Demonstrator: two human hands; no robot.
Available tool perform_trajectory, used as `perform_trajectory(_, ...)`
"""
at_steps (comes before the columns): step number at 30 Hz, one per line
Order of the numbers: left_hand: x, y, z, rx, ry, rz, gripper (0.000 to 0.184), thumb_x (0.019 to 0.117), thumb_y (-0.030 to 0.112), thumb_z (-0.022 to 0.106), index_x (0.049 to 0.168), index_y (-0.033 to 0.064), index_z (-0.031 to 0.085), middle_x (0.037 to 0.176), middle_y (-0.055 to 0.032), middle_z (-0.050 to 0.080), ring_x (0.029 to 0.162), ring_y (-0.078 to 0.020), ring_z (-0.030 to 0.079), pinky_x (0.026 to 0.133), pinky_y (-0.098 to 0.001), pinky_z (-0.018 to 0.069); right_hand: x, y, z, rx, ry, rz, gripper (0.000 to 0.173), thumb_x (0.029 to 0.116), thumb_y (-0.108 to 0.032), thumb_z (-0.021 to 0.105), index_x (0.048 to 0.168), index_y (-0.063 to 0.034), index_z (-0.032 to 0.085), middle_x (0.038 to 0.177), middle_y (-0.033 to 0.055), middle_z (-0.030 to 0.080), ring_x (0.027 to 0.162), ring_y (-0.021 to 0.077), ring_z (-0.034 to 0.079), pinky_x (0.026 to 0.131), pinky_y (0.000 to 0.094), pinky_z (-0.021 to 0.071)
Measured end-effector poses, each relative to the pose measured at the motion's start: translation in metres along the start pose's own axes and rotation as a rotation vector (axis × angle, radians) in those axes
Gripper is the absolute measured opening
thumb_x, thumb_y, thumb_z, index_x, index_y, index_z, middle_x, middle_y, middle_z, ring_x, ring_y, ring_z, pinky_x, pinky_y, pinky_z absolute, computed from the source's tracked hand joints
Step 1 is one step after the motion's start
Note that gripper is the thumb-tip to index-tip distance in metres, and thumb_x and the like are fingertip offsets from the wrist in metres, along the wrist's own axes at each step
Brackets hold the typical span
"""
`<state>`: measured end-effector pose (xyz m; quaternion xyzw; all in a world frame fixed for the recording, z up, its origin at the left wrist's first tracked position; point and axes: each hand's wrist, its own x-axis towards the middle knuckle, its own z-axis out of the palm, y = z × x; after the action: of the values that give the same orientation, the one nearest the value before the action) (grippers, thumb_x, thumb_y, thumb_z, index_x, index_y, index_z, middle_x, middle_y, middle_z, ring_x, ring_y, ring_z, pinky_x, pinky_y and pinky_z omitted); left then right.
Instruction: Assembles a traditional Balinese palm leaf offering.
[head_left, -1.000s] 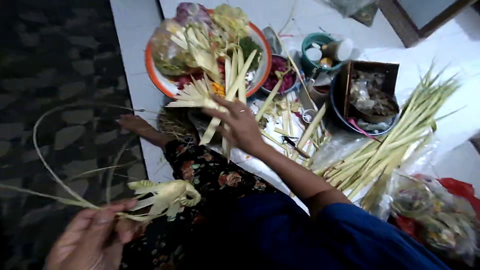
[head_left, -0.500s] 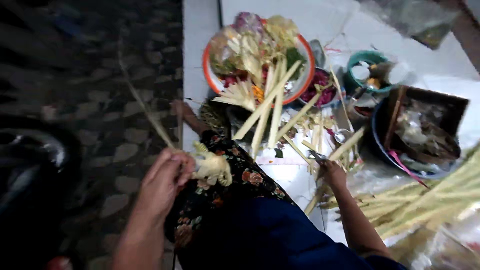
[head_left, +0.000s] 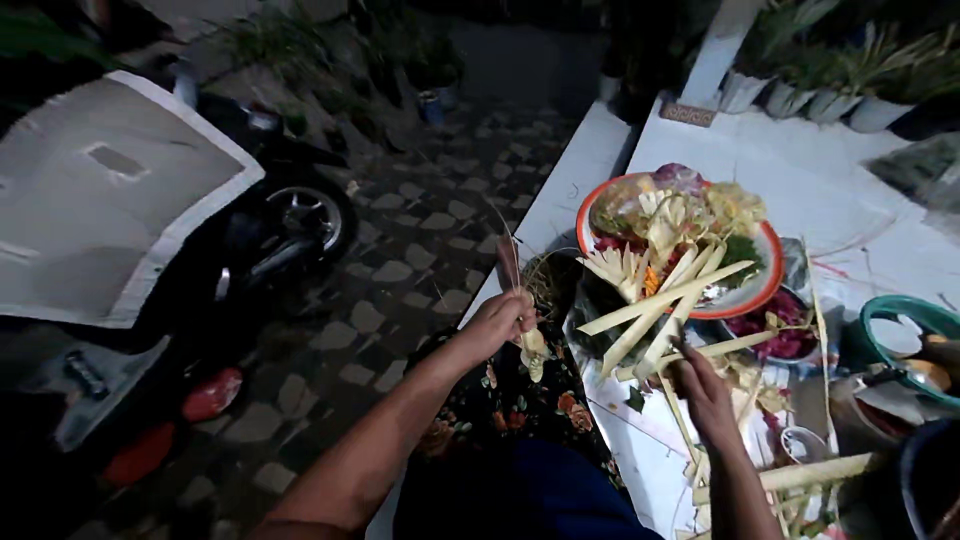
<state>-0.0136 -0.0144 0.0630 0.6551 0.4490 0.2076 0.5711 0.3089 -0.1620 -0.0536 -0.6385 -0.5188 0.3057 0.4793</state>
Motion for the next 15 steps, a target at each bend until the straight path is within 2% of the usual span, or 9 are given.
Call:
perform_trajectory(3, -0.003, 0.001, -0.003, 0.043, -0.039, 0.008, 0.035, 0.1104, 0.024, 0.027, 0.099, 0.0067, 0.056, 0.081, 0.0009, 0.056, 0.068, -0.0060, 0.052, 0.066, -0.0235, 0.0479, 0.033, -0.061, 0.049, 0.202, -0.373, -0.157, 0.057, 0.1108, -0.042, 0.034, 0.149, -0.0035, 0.051, 0.087, -0.0042, 0.067, 0.065, 0.0013, 0.053, 0.058, 0.0208, 0.0461)
perform_trajectory(6, -0.007, -0.002, -0.009, 0.166, -0.119, 0.026, 0.036, 0.1104, 0.024, 0.027, 0.102, 0.0050, 0.057, 0.083, -0.0002, 0.057, 0.067, -0.0059, 0.052, 0.065, -0.0232, 0.0467, 0.057, -0.098, 0.082, 0.304, -0.651, -0.191, 0.055, 0.1111, -0.039, 0.034, 0.154, -0.0058, 0.044, 0.087, -0.0024, 0.067, 0.063, 0.0026, 0.051, 0.057, 0.0199, 0.0435)
perform_trajectory(8, -0.009, -0.003, -0.011, 0.266, -0.160, 0.028, 0.038, 0.1113, 0.024, 0.027, 0.103, 0.0044, 0.059, 0.083, -0.0001, 0.058, 0.066, -0.0053, 0.051, 0.063, -0.0228, 0.0443, 0.070, -0.110, 0.097, 0.343, -0.747, -0.154, 0.052, 0.1113, -0.034, 0.034, 0.154, -0.0061, 0.044, 0.085, -0.0019, 0.066, 0.061, 0.0023, 0.049, 0.055, 0.0191, 0.0410)
perform_trajectory(11, -0.009, -0.006, -0.014, 0.353, -0.183, 0.020, 0.039, 0.1117, 0.025, 0.028, 0.101, 0.0053, 0.060, 0.082, -0.0001, 0.058, 0.067, -0.0062, 0.051, 0.064, -0.0246, 0.0448, 0.084, -0.118, 0.109, 0.349, -0.835, -0.098, 0.049, 0.1118, -0.030, 0.034, 0.153, -0.0062, 0.044, 0.082, -0.0008, 0.064, 0.063, 0.0036, 0.050, 0.059, 0.0197, 0.0424)
perform_trajectory(15, -0.005, -0.010, -0.017, 0.396, -0.192, 0.026, 0.041, 0.1126, 0.028, 0.029, 0.102, 0.0046, 0.061, 0.078, 0.0005, 0.057, 0.066, -0.0066, 0.051, 0.063, -0.0250, 0.0441, 0.091, -0.115, 0.122, 0.360, -0.818, -0.097, 0.043, 0.1117, -0.022, 0.036, 0.150, -0.0063, 0.049, 0.081, -0.0017, 0.063, 0.064, 0.0030, 0.052, 0.060, 0.0192, 0.0444)
